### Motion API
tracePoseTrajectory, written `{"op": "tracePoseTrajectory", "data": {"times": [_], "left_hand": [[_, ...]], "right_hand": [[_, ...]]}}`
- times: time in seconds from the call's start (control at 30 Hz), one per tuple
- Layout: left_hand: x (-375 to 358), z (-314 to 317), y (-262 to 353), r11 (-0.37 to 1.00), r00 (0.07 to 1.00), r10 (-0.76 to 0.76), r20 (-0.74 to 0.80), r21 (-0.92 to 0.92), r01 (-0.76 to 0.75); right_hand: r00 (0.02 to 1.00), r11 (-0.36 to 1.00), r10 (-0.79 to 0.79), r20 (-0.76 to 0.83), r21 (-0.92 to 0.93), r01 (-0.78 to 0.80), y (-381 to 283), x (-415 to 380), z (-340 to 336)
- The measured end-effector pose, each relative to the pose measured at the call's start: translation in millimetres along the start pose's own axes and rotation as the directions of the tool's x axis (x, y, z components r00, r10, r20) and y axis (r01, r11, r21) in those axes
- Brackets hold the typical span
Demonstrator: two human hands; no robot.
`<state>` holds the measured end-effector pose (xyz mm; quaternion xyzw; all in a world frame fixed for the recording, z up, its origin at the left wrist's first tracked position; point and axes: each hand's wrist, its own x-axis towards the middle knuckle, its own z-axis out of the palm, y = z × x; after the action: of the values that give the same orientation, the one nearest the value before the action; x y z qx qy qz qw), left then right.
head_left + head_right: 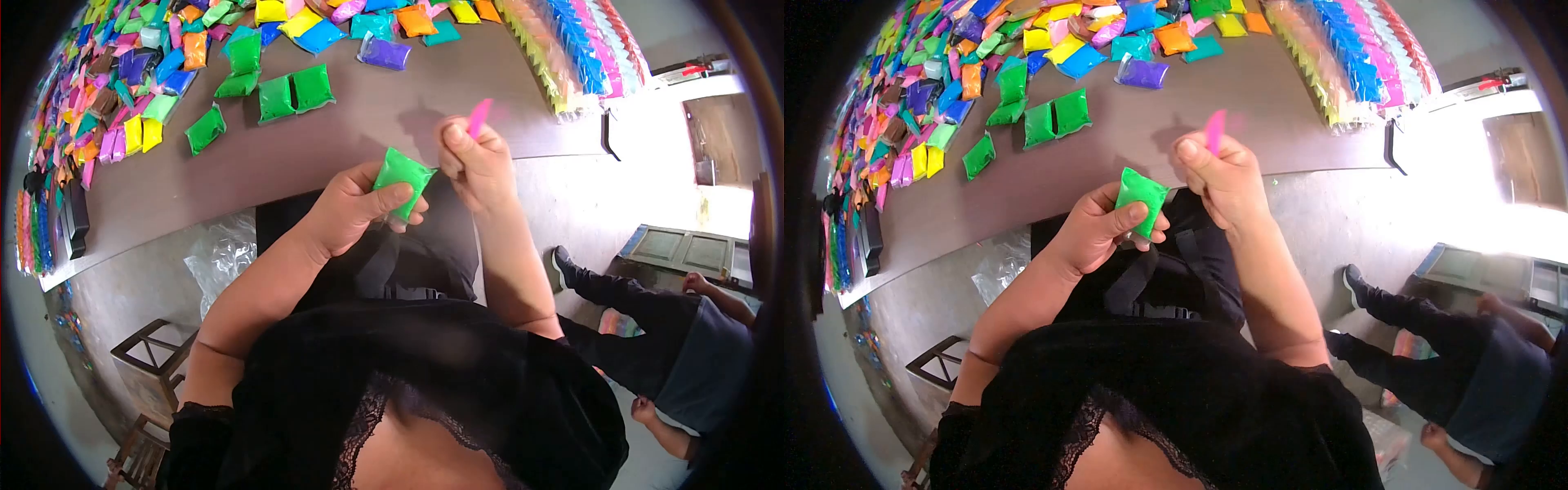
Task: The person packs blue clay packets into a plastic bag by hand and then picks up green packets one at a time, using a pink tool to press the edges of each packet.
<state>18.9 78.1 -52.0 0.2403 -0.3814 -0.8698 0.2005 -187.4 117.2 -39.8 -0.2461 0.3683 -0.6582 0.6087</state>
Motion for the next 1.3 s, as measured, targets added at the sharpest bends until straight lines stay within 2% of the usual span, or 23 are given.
{"op": "tracePoseTrajectory", "data": {"times": [0.03, 0.07, 0.1, 0.13, 0.17, 0.23, 0.27, 0.3, 0.33, 0.4, 0.43, 0.5, 0.57, 0.63, 0.73, 0.8, 0.93, 0.97, 1.0, 1.07, 1.13, 1.2, 1.3], "left_hand": [[0, 1, 3, 1.0, 1.0, -0.008, 0.002, 0.001, 0.008], [1, 2, 8, 0.997, 0.999, -0.012, 0.041, 0.072, 0.01], [2, 4, 11, 0.99, 0.997, -0.018, 0.078, 0.14, 0.006], [3, 4, 13, 0.991, 0.997, -0.017, 0.077, 0.137, 0.006], [4, 3, 16, 0.977, 0.998, -0.034, 0.051, 0.21, 0.022], [7, 0, 15, 0.959, 0.998, -0.054, 0.019, 0.28, 0.046], [9, -3, 9, 0.936, 0.998, -0.008, -0.068, 0.35, 0.032], [11, -4, 7, 0.907, 0.988, 0.044, -0.149, 0.421, 0.023], [11, -3, 7, 0.907, 0.988, 0.045, -0.149, 0.421, 0.022], [10, -1, 7, 0.978, 0.948, 0.184, -0.258, 0.149, -0.149], [10, -4, 8, 0.977, 0.948, 0.185, -0.26, 0.15, -0.149], [8, -12, 11, 0.969, 0.961, 0.157, -0.229, 0.222, -0.105], [6, -10, 15, 0.952, 0.964, 0.143, -0.224, 0.297, -0.072], [7, -7, 17, 0.929, 0.968, 0.126, -0.215, 0.369, -0.038], [10, -8, 18, 0.89, 0.945, 0.245, -0.217, 0.436, -0.131], [11, -13, 16, 0.804, 0.91, 0.385, -0.152, 0.54, -0.25], [11, -26, 14, 0.843, 0.941, 0.318, -0.117, 0.489, -0.224], [9, -22, 15, 0.958, 0.962, 0.226, -0.152, 0.211, -0.191], [10, -19, 17, 0.986, 0.979, 0.128, -0.156, -0.084, -0.142], [14, -18, 10, 0.977, 0.972, 0.197, -0.127, -0.053, -0.205], [18, -17, 5, 0.961, 0.957, 0.273, -0.097, -0.026, -0.277], [19, -15, 3, 0.961, 0.936, 0.273, -0.223, 0.02, -0.276], [21, -26, 7, 0.966, 0.964, 0.227, -0.14, 0.159, -0.204]], "right_hand": [[0.987, 0.97, 0.15, -0.058, -0.187, -0.158, -3, 1, -3], [0.97, 0.952, 0.239, 0.046, -0.207, -0.224, -5, 3, -9], [0.969, 0.951, 0.243, 0.042, -0.208, -0.229, -7, 3, -5], [0.966, 0.916, 0.246, 0.078, -0.346, -0.205, -13, 4, 6], [0.961, 0.863, 0.253, 0.116, -0.476, -0.169, -16, 7, 13], [0.962, 0.828, 0.243, 0.126, -0.543, -0.139, -17, 11, 15], [0.963, 0.787, 0.234, 0.133, -0.607, -0.107, -17, 12, 15], [0.963, 0.787, 0.236, 0.132, -0.608, -0.11, -17, 13, 14], [0.979, 0.828, 0.192, 0.067, -0.547, -0.125, -16, 13, 11], [0.989, 0.866, 0.15, 0.001, -0.484, -0.131, -13, 15, 1], [0.984, 0.879, 0.177, -0.012, -0.448, -0.163, -12, 14, -9], [0.978, 0.891, 0.208, -0.019, -0.409, -0.198, -10, 12, -12], [0.983, 0.843, 0.179, 0.031, -0.52, -0.137, -10, 5, 0], [0.982, 0.855, 0.187, 0.038, -0.499, -0.144, -9, 3, 4], [0.983, 0.859, 0.18, 0.03, -0.492, -0.143, -5, 0, 7], [0.985, 0.854, 0.171, 0.02, -0.501, -0.138, 1, 2, 6], [0.985, 0.854, 0.169, 0.042, -0.504, -0.126, 10, 3, 3], [0.987, 0.878, 0.152, 0.052, -0.465, -0.111, 12, 4, 4], [0.988, 0.878, 0.147, 0.051, -0.467, -0.106, 13, 5, 4], [0.987, 0.958, 0.131, -0.096, -0.243, -0.151, 16, 6, 7], [0.99, 0.962, 0.093, -0.108, -0.249, -0.117, 30, 4, 14], [0.995, 0.961, 0.083, -0.063, -0.258, -0.096, 33, 0, 13], [0.992, 0.925, 0.124, -0.021, -0.359, -0.123, 25, -5, 14]]}}
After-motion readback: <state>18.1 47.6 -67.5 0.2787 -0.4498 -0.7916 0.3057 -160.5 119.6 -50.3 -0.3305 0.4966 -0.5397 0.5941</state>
